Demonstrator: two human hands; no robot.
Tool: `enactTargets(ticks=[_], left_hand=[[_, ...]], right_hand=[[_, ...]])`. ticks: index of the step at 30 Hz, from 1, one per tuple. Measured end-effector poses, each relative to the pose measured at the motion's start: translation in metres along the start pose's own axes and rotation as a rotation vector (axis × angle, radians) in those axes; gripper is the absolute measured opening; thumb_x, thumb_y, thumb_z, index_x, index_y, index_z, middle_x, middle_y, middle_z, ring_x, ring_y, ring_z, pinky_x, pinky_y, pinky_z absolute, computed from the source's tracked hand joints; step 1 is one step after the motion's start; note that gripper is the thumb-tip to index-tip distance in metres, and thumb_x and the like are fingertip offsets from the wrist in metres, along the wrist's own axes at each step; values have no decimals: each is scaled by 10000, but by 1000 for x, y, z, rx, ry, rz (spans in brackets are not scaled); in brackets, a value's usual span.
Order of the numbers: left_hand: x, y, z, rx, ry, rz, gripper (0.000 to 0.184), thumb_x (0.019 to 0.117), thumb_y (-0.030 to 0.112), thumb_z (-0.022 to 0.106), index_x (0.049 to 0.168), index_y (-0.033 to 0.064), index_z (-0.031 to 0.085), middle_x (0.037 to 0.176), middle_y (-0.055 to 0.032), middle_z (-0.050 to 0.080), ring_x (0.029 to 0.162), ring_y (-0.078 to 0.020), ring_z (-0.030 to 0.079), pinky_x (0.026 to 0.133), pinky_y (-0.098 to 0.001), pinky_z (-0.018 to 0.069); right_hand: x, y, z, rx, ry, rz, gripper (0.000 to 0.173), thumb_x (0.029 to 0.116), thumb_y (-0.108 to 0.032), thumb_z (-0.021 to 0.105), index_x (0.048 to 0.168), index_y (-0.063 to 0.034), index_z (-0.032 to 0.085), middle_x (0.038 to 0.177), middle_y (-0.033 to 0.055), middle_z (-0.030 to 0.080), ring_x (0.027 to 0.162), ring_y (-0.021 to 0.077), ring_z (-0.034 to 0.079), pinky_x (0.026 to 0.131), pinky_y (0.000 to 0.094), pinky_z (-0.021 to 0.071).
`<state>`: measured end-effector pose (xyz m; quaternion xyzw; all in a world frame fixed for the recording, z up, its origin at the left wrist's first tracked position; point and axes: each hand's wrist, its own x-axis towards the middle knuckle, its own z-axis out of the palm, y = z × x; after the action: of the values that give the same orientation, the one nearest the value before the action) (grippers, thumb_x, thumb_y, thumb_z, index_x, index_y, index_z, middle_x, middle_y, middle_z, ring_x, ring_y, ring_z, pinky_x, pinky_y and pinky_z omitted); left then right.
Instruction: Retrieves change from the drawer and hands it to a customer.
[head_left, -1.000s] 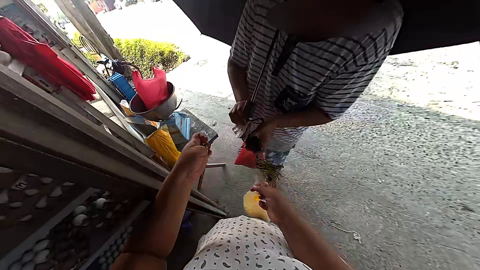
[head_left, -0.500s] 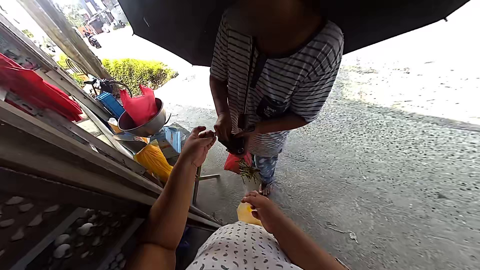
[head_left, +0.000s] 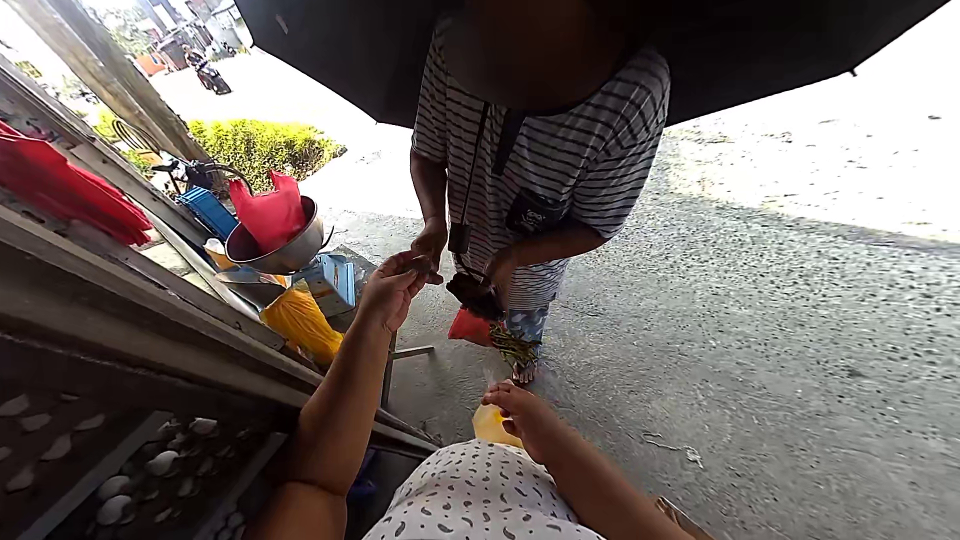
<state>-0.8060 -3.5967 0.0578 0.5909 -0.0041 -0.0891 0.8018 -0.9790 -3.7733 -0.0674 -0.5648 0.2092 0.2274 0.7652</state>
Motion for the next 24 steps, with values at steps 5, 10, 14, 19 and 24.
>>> enactTargets(ticks=[5, 10, 14, 19, 24], left_hand=[[10, -7, -5, 798, 4, 332, 285, 991, 33, 621, 1275, 20, 595, 1169, -118, 698, 962, -162, 695, 872, -362, 580], [26, -18, -3, 1223, -95, 742, 179, 984, -13, 603, 1051, -2, 769, 1105, -156, 757, 1042, -290, 732, 956, -474, 572], [40, -20, -2, 1271, -256, 700, 275, 1032, -10, 492, 1120, -6, 752, 1053, -143, 755, 993, -263, 728, 940, -458, 564], [-1, -27, -1, 1254, -130, 740, 293, 1058, 143, 529, 1263, 14, 694, 1332, -190, 657, 1243, -310, 640, 1065, -448, 510], [-93, -62, -23, 1298, -380, 71, 167, 986, 158, 609, 995, 87, 760, 846, -58, 709, 750, -176, 661, 711, -431, 559]], right_hand=[[-2, 1, 3, -54, -17, 6, 112, 1038, -132, 564, 1065, -32, 605, 1003, 51, 555, 911, 147, 513, 821, 355, 444], [1, 1, 4, -90, -41, -22, 120, 1032, -103, 577, 1100, -5, 580, 1054, 96, 571, 942, 170, 562, 830, 359, 493], [-3, -10, 6, -26, 33, -42, 154, 1054, -62, 498, 1149, 32, 574, 995, 90, 592, 860, 131, 606, 772, 295, 531], [0, -15, 4, 196, 104, -65, 153, 1075, -70, 443, 1098, 13, 570, 920, 91, 684, 839, 135, 689, 786, 272, 568], [0, -24, 8, 209, 26, -97, 203, 1081, -88, 391, 1080, -22, 583, 980, 93, 714, 920, 136, 686, 809, 278, 535]])
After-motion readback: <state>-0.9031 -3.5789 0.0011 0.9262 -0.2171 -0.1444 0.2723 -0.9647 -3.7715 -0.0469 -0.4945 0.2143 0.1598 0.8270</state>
